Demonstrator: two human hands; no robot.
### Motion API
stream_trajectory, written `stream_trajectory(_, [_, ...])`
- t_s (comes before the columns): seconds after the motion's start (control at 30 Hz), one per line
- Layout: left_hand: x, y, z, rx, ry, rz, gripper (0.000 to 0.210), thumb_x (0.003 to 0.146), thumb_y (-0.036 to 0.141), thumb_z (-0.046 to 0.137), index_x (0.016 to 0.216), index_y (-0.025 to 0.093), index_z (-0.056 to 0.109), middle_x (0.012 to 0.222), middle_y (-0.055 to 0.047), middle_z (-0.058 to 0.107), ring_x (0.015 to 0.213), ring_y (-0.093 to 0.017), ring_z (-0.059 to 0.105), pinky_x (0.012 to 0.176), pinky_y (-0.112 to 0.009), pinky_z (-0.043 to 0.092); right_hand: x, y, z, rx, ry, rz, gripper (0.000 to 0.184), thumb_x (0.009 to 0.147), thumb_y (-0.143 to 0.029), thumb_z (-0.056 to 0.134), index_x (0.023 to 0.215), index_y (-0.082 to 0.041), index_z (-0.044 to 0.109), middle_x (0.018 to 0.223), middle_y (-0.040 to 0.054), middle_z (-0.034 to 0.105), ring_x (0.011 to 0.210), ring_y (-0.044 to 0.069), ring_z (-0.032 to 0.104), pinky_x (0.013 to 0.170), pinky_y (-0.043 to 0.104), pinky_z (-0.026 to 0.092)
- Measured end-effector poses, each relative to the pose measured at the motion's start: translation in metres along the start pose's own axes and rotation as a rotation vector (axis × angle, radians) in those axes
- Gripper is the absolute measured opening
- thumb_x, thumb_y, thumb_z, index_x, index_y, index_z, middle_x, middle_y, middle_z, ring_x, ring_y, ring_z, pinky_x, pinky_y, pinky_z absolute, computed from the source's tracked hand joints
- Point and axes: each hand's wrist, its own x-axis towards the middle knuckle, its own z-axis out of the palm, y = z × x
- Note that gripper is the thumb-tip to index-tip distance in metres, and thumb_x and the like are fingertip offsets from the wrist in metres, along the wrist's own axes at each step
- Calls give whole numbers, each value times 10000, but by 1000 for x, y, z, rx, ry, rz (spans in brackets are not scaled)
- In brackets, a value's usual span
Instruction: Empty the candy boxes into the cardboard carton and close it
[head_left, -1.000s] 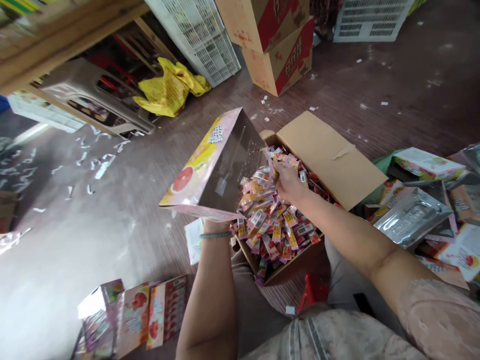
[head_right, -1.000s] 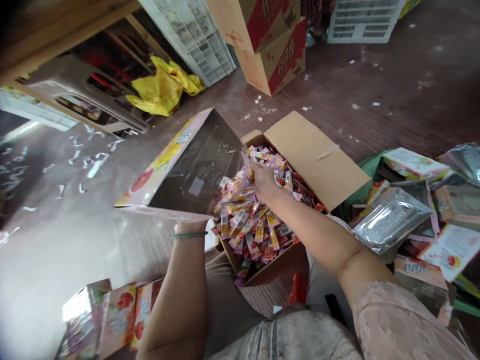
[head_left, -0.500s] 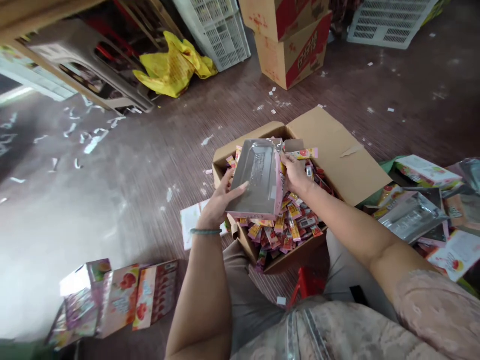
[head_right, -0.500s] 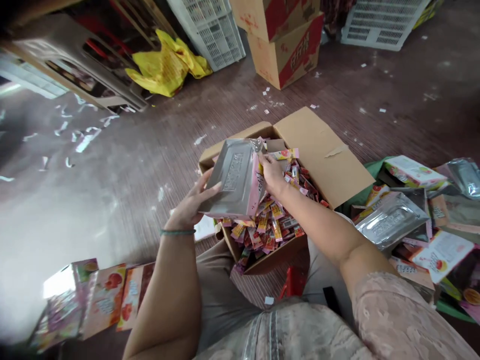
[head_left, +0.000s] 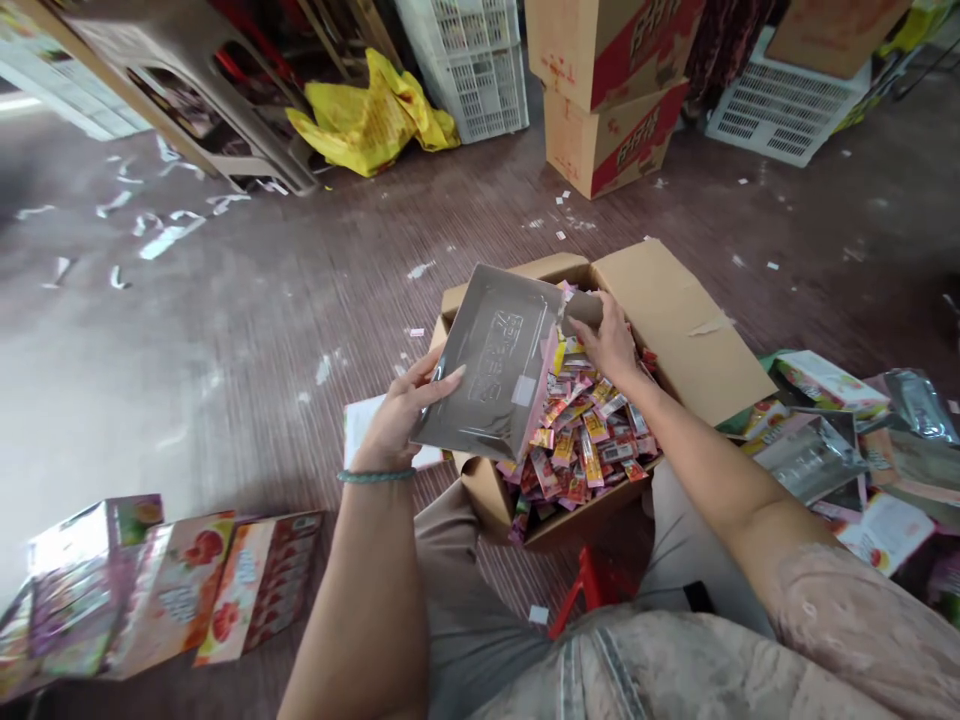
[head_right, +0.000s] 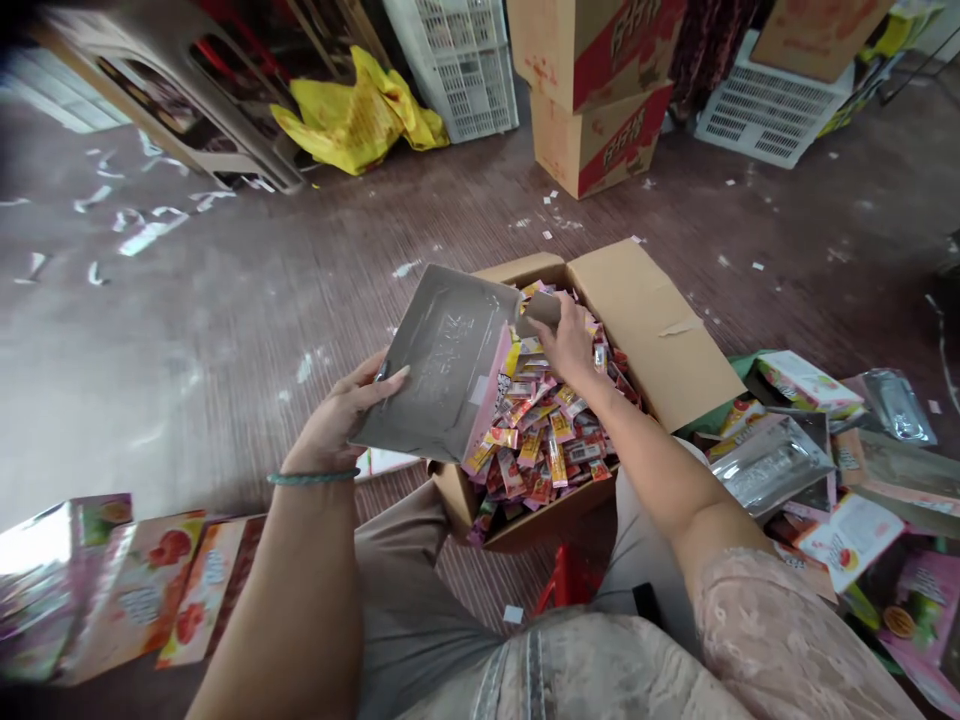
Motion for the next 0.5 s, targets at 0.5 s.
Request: stream_trajectory(0.5, [5,20,-31,-382,606,289,84,901,102,735,975,142,739,833,6,783,717,-119,696,831,-245,639,-24,8,13,-329,-304,-148,941,948,-612,750,1736,-263,371,1758,202,315,1602,496,284,1264,699,333])
